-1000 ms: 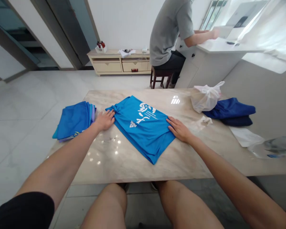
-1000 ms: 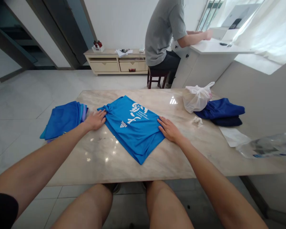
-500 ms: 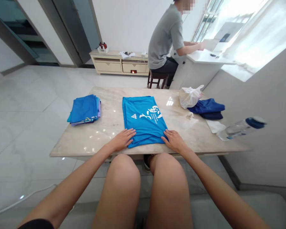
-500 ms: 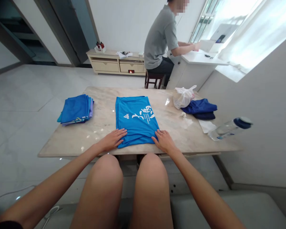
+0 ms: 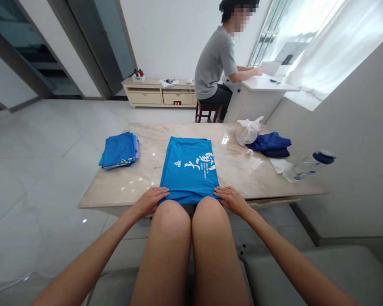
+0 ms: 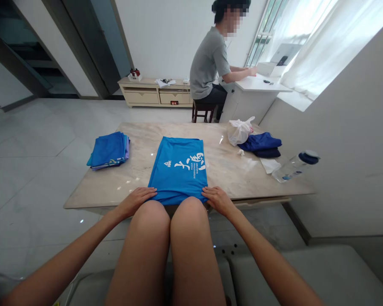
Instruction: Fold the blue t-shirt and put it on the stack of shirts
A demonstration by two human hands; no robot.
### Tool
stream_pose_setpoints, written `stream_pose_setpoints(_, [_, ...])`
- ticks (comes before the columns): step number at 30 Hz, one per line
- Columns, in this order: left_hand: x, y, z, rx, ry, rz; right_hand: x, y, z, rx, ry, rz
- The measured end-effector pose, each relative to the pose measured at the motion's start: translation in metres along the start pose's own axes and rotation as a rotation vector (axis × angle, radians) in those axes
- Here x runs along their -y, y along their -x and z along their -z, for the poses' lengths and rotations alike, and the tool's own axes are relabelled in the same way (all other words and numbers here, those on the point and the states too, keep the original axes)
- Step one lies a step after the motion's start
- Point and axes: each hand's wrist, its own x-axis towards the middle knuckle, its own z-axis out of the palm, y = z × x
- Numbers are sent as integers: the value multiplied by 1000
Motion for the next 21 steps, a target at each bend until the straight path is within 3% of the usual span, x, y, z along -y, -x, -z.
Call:
stream_pose_setpoints(4, [7,0,0,-69,56,-24,-7,-17,13,-41,-162,-184])
stream_pose_setpoints(8, [9,-5,2,-57,133,-10,-5,-48,25,-221,-408,-395])
stream_pose_setpoints(12, [7,-12,7,-10,186,41,5,-82,29,-369,-618,-500])
stream_pose_setpoints(17, [12,-26,14,-10,236,149,13,-108,29,-389,-674,-559])
stream_pose_setpoints(19, [12,-36,20,-84,310,238,15,-113,34,-393,-664,-576])
stream_pose_setpoints(21, [9,-47,29,-230,458,370,18,-115,44,-416,-668,-598])
